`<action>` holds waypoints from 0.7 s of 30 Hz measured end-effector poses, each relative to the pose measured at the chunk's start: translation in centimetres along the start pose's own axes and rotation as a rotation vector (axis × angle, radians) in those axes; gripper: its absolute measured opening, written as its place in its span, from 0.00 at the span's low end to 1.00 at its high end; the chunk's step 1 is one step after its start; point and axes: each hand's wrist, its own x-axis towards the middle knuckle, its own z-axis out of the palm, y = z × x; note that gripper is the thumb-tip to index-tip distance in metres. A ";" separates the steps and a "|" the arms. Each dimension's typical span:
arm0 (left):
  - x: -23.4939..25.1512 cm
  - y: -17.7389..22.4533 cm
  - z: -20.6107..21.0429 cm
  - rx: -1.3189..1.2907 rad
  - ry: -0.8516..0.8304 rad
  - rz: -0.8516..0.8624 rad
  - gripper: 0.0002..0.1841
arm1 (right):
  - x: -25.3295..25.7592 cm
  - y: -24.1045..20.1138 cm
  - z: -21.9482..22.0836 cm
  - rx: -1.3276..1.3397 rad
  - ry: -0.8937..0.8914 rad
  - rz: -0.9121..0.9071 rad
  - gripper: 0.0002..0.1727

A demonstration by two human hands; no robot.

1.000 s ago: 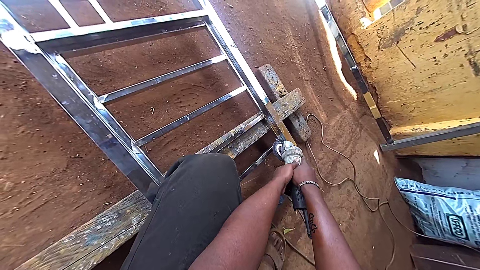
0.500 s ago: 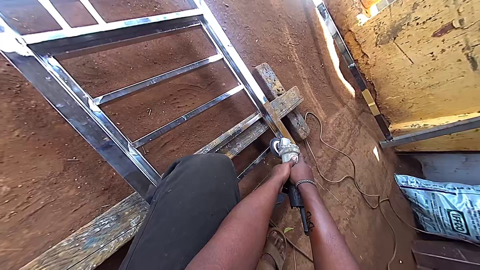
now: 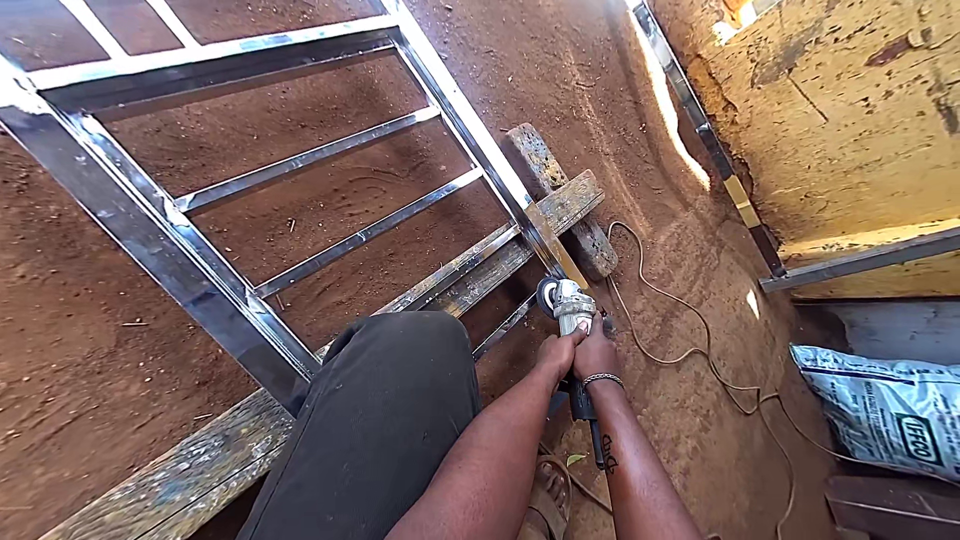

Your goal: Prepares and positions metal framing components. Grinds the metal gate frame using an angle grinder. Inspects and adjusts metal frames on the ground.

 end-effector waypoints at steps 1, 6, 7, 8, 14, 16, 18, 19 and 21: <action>0.1 0.2 -0.1 -0.006 -0.002 -0.001 0.46 | 0.1 -0.2 0.0 0.009 0.006 -0.002 0.37; 1.1 -1.0 -0.1 0.023 -0.008 0.019 0.47 | 0.2 0.5 1.2 0.054 0.022 0.013 0.37; 1.6 -1.5 0.0 0.011 -0.009 0.023 0.46 | 0.5 1.1 1.9 0.062 0.045 -0.006 0.37; 2.1 -1.8 0.0 -0.002 -0.009 0.028 0.46 | 0.8 1.3 2.4 0.060 0.054 -0.018 0.38; 2.2 -1.4 -0.1 -0.053 0.006 0.031 0.47 | 0.4 0.1 0.9 0.047 0.005 -0.033 0.38; 2.7 -2.1 0.2 -0.063 0.000 0.039 0.46 | 0.9 1.1 1.9 0.069 0.033 -0.046 0.39; 3.1 -2.6 0.3 -0.060 -0.001 0.035 0.45 | 1.3 1.8 2.7 0.075 0.049 -0.049 0.39; 3.1 -2.6 0.3 -0.063 0.002 0.035 0.46 | 1.5 1.8 2.8 0.071 0.046 -0.047 0.39; 2.9 -2.2 0.2 -0.059 0.006 0.031 0.46 | 1.8 1.7 2.8 0.070 0.043 -0.055 0.39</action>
